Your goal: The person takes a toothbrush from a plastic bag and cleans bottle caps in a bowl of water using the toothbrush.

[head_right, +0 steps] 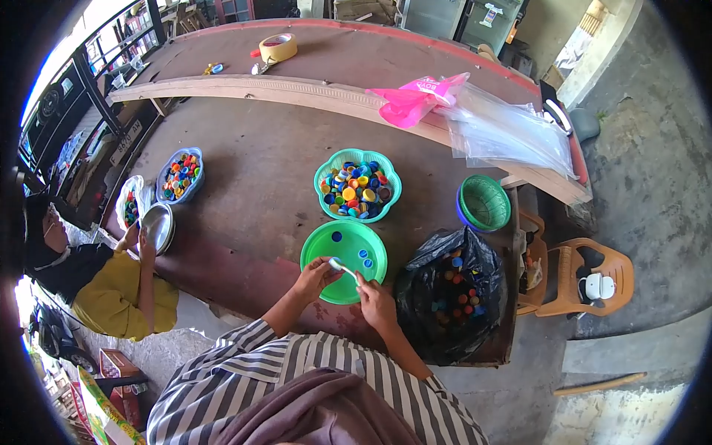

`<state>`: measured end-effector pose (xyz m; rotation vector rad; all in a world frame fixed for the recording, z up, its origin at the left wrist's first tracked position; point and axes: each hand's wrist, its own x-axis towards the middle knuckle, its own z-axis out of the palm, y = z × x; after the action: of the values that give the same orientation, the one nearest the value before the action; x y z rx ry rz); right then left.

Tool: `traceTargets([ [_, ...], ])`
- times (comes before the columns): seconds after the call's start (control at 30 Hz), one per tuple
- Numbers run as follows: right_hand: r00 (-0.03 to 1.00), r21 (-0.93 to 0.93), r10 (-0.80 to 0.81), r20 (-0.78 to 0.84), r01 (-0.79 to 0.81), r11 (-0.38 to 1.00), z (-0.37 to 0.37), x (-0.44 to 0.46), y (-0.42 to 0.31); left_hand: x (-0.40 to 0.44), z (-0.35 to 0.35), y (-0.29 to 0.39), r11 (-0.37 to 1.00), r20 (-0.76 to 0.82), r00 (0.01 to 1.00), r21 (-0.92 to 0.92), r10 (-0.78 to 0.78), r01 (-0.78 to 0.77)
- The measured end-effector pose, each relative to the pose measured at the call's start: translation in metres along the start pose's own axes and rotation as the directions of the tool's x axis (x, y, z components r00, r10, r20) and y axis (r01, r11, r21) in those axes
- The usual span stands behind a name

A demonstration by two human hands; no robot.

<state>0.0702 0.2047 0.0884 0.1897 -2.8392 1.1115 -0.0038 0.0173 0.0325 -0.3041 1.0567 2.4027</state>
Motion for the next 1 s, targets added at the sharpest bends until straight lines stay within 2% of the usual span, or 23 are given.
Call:
traceTargets([
  [0.07,1.0,-0.065,-0.013,-0.006,0.013,0.998,0.008,0.003,0.011,0.002,0.0,0.001,0.999,-0.026,0.999,0.049,-0.02,0.022],
  [0.13,0.986,-0.128,0.16,-0.052,-0.166,0.978,0.01,0.008,0.019,-0.006,0.012,0.005,0.997,-0.044,0.999,0.075,0.001,0.003],
  [0.17,0.986,-0.128,0.156,-0.052,-0.161,0.979,0.011,0.009,0.022,-0.008,0.017,0.008,0.994,-0.062,0.998,0.106,0.024,-0.018],
  [0.23,0.998,-0.022,0.036,-0.047,-0.037,0.999,0.004,0.01,0.01,-0.007,0.015,0.009,0.983,-0.038,0.996,0.171,0.075,-0.067],
  [0.37,0.998,-0.08,0.019,0.058,-0.014,0.997,0.005,0.014,0.009,-0.005,0.005,0.004,0.941,-0.033,0.988,0.311,0.149,-0.132],
  [0.43,0.976,-0.214,0.218,-0.018,-0.217,0.952,0.01,0.022,0.02,-0.003,-0.002,0.0,0.916,-0.026,0.982,0.366,0.186,-0.164],
  [0.47,0.977,-0.216,0.214,-0.019,-0.212,0.953,0.014,0.025,0.024,-0.003,-0.006,-0.001,0.885,-0.017,0.975,0.425,0.22,-0.192],
  [0.53,0.997,-0.321,0.028,-0.077,-0.051,0.946,0.019,0.029,0.016,-0.004,-0.013,-0.004,0.858,-0.005,0.968,0.464,0.25,-0.22],
  [0.6,0.999,-0.35,0.017,-0.028,-0.026,0.936,0.028,0.034,0.02,-0.005,-0.018,-0.007,0.831,0.004,0.961,0.501,0.277,-0.241],
  [0.67,0.989,-0.542,-0.148,0.029,0.14,0.828,0.046,0.04,0.041,-0.008,-0.022,-0.009,0.843,-0.032,0.961,0.489,0.275,-0.225],
  [0.73,0.992,-0.492,-0.12,0.026,0.117,0.863,0.038,0.048,0.028,-0.015,-0.014,0.0,0.833,-0.041,0.961,0.509,0.275,-0.217],
  [0.8,0.995,-0.302,0.095,0.027,-0.082,0.95,0.026,0.05,0.014,-0.017,-0.013,0.004,0.825,-0.049,0.962,0.527,0.27,-0.204],
  [0.83,0.997,-0.261,0.068,-0.019,-0.071,0.963,0.025,0.048,0.018,-0.016,-0.015,0.004,0.822,-0.042,0.96,0.528,0.276,-0.214],
  [0.87,0.997,-0.264,0.069,-0.018,-0.071,0.962,0.023,0.042,0.016,-0.016,-0.017,0.001,0.82,-0.035,0.959,0.528,0.28,-0.22],
  [0.93,0.999,-0.115,0.034,-0.042,-0.039,0.993,0.012,0.03,0.004,-0.016,-0.011,0.0,0.848,-0.049,0.963,0.487,0.265,-0.209],
  [1.0,1.0,-0.078,0.02,-0.024,-0.022,0.997,0.005,0.018,-0.008,-0.014,-0.007,-0.004,0.873,-0.064,0.967,0.448,0.247,-0.194],
])
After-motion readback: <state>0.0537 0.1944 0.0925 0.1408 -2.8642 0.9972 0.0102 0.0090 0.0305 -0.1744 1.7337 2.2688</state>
